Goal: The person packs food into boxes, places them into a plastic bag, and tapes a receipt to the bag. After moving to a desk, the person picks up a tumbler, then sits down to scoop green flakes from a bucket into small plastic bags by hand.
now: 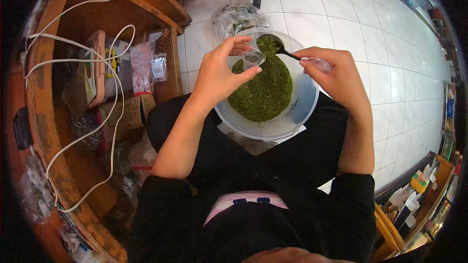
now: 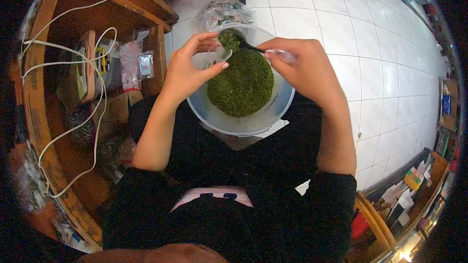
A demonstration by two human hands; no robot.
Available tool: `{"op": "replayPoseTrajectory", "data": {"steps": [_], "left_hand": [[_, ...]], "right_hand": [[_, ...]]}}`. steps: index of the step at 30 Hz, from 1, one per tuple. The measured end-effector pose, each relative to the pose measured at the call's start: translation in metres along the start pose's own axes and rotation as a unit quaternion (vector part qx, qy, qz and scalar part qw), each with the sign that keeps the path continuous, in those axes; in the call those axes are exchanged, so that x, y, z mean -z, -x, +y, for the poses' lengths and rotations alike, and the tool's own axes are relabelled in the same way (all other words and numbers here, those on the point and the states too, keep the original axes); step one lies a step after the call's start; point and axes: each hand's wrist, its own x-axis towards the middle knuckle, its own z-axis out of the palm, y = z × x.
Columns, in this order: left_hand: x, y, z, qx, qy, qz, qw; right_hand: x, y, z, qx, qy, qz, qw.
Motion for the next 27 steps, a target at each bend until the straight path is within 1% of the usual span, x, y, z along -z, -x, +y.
{"op": "replayPoseTrajectory", "data": {"steps": [1,4,7,10,13,16,17,19,20,21,22,27], "left_hand": [[-0.002,-0.001,0.001,0.006,0.008,-0.004,1.0],[-0.004,-0.002,0.006,0.025,0.031,-0.005,0.999],[-0.002,-0.004,0.007,0.04,0.072,-0.021,0.996],[-0.004,-0.003,0.006,0.041,0.093,-0.024,0.995],[-0.006,-0.002,-0.003,0.009,0.071,-0.031,0.997],[-0.01,0.001,-0.004,0.027,0.124,-0.043,0.991],[-0.012,0.001,-0.002,0.053,0.156,-0.048,0.985],[-0.014,0.003,0.003,0.104,0.218,-0.057,0.969],[-0.015,0.004,0.003,0.113,0.243,-0.056,0.962],[-0.017,0.004,0.003,0.121,0.268,-0.054,0.954],[-0.018,0.004,0.003,0.129,0.293,-0.052,0.946],[-0.015,0.004,0.009,0.151,0.306,-0.053,0.939]], "right_hand": [[0.0,0.0,-0.005,-0.018,0.019,-0.008,1.0],[-0.006,0.002,-0.006,0.029,0.067,0.019,0.997],[-0.004,0.002,-0.012,0.036,0.079,0.005,0.996],[-0.005,0.004,-0.007,0.01,0.039,0.04,0.998],[0.005,0.005,-0.009,-0.125,0.077,-0.016,0.989],[-0.009,0.011,0.004,-0.079,0.129,-0.07,0.986],[-0.016,0.011,0.006,-0.082,0.121,-0.084,0.986],[-0.035,0.006,-0.007,-0.016,0.053,-0.015,0.998],[-0.042,0.006,-0.01,0.017,0.018,0.019,1.0],[-0.045,0.006,-0.01,0.029,0.049,0.013,0.998],[-0.047,0.006,-0.013,0.03,0.044,0.022,0.998],[-0.052,0.002,-0.023,0.045,0.053,0.065,0.995]]}}
